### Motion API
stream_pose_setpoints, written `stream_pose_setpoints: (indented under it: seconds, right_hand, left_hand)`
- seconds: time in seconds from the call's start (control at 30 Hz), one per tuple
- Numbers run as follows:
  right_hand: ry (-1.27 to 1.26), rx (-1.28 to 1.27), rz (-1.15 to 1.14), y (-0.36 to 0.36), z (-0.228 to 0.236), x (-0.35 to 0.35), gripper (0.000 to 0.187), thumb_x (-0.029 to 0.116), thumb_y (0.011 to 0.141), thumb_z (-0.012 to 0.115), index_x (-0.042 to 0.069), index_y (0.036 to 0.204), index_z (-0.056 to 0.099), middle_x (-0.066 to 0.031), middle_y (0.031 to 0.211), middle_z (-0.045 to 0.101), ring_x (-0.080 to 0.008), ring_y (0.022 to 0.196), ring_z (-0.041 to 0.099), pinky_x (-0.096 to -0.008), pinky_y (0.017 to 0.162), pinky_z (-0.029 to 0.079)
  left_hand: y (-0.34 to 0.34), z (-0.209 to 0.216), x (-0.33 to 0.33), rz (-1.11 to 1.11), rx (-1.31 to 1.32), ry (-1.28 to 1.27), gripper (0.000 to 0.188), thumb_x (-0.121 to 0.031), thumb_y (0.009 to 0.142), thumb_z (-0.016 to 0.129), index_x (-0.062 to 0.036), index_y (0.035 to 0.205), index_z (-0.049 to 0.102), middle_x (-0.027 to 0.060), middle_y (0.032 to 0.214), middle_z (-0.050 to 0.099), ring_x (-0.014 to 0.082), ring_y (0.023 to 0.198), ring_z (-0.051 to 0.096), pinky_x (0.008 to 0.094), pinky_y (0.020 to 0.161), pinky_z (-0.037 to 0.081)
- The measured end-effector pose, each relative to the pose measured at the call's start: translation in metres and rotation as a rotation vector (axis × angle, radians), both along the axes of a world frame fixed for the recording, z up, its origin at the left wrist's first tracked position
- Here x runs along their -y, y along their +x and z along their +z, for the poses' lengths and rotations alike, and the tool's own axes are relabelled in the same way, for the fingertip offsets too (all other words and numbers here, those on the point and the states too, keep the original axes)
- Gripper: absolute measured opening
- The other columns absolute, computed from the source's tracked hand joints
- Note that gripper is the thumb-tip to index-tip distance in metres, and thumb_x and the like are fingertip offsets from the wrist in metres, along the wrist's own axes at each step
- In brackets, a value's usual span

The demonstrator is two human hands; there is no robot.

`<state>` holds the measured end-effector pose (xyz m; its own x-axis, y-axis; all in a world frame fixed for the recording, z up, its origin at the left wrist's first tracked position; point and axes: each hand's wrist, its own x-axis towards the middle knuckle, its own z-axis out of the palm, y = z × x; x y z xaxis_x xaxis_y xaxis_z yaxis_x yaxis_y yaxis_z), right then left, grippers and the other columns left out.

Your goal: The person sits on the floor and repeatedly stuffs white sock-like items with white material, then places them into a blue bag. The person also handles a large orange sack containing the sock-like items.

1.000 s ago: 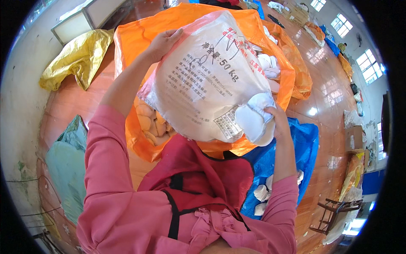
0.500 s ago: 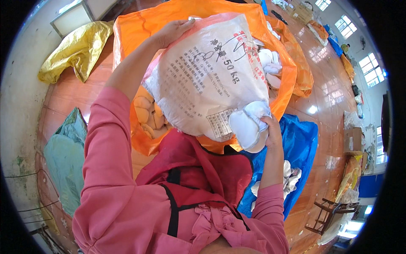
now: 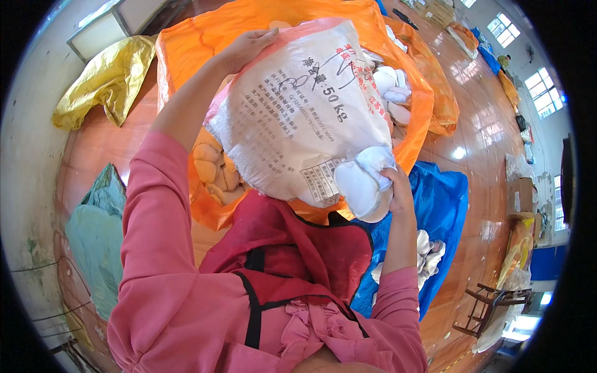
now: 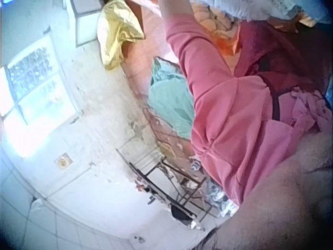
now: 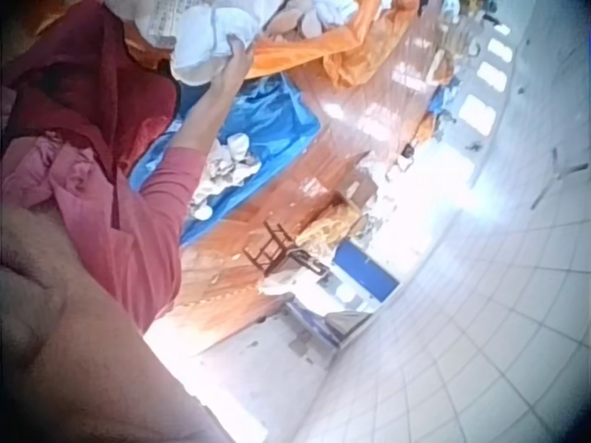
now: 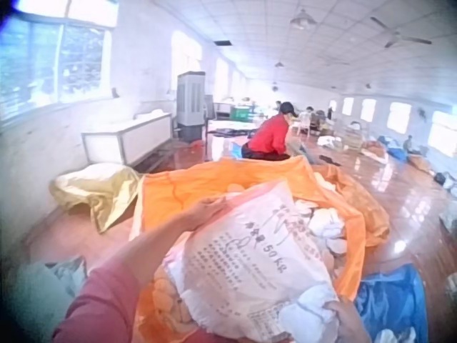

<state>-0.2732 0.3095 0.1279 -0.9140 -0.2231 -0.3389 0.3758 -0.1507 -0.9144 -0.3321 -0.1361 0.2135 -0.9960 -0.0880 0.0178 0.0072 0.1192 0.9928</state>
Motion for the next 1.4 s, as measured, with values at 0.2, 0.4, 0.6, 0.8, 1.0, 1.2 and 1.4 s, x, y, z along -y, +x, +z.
stream_pose_setpoints:
  seconds: [0.2,0.4,0.6,0.8,1.0,1.2,1.4]
  right_hand:
    - [0.028,0.005,-0.009,0.003,0.007,0.004,0.045,0.01,0.074,0.064,-0.005,0.116,0.053,-0.0114,0.097,0.063,-0.0198,0.085,0.063,-0.0304,0.078,0.052]
    - [0.039,0.0,-0.014,0.0,0.004,0.002,0.045,0.01,0.074,0.065,-0.005,0.115,0.054,-0.0113,0.097,0.063,-0.0203,0.085,0.063,-0.0302,0.078,0.052]
    - [0.051,0.011,-0.013,0.001,0.005,0.004,0.046,0.01,0.074,0.064,-0.005,0.116,0.054,-0.0115,0.098,0.063,-0.0208,0.087,0.063,-0.0302,0.079,0.051]
    - [0.031,0.017,-0.006,-0.002,0.002,0.003,0.046,0.009,0.074,0.063,-0.004,0.117,0.053,-0.0117,0.099,0.063,-0.021,0.087,0.063,-0.0303,0.079,0.052]
    - [-0.003,0.034,0.005,-0.006,-0.003,0.001,0.046,0.008,0.074,0.063,-0.004,0.117,0.052,-0.012,0.099,0.063,-0.0207,0.087,0.064,-0.0306,0.078,0.053]
    - [-0.006,0.042,-0.013,-0.007,-0.001,0.002,0.047,0.007,0.074,0.064,-0.004,0.118,0.052,-0.0125,0.099,0.063,-0.021,0.087,0.064,-0.0302,0.078,0.053]
    - [0.047,0.031,-0.021,-0.004,0.008,0.006,0.047,0.009,0.074,0.065,-0.004,0.117,0.053,-0.0123,0.099,0.062,-0.0209,0.088,0.063,-0.0301,0.079,0.052]
  left_hand:
    - [-0.003,-0.003,0.007,-0.042,0.015,-0.016,0.052,-0.048,0.097,0.05,-0.0009,0.115,0.063,0.0062,0.1,0.068,0.0096,0.083,0.064,0.0267,0.075,0.055]
    - [-0.004,-0.005,0.008,-0.043,0.032,-0.007,0.052,-0.049,0.097,0.05,-0.0015,0.113,0.064,0.0057,0.098,0.068,0.0091,0.081,0.064,0.0262,0.074,0.055]
    - [-0.003,-0.007,0.01,-0.059,0.029,0.002,0.053,-0.05,0.096,0.051,-0.0028,0.115,0.063,0.0055,0.098,0.068,0.0087,0.081,0.064,0.026,0.074,0.055]
    - [-0.002,-0.009,0.009,-0.042,0.043,-0.02,0.054,-0.052,0.095,0.051,-0.0032,0.116,0.063,0.0063,0.1,0.068,0.0095,0.082,0.065,0.026,0.075,0.055]
    - [-0.004,-0.013,0.011,-0.041,0.053,0.003,0.055,-0.052,0.095,0.051,-0.0031,0.117,0.062,0.0067,0.101,0.068,0.0097,0.083,0.065,0.0259,0.075,0.055]
    - [-0.003,-0.016,0.011,-0.027,0.061,0.011,0.056,-0.054,0.095,0.051,-0.003,0.117,0.062,0.0067,0.101,0.068,0.0094,0.083,0.064,0.0264,0.074,0.055]
    - [-0.002,-0.018,0.014,0.004,0.078,-0.043,0.059,-0.055,0.094,0.052,-0.0023,0.119,0.061,0.0069,0.102,0.067,0.0094,0.085,0.064,0.0265,0.075,0.055]
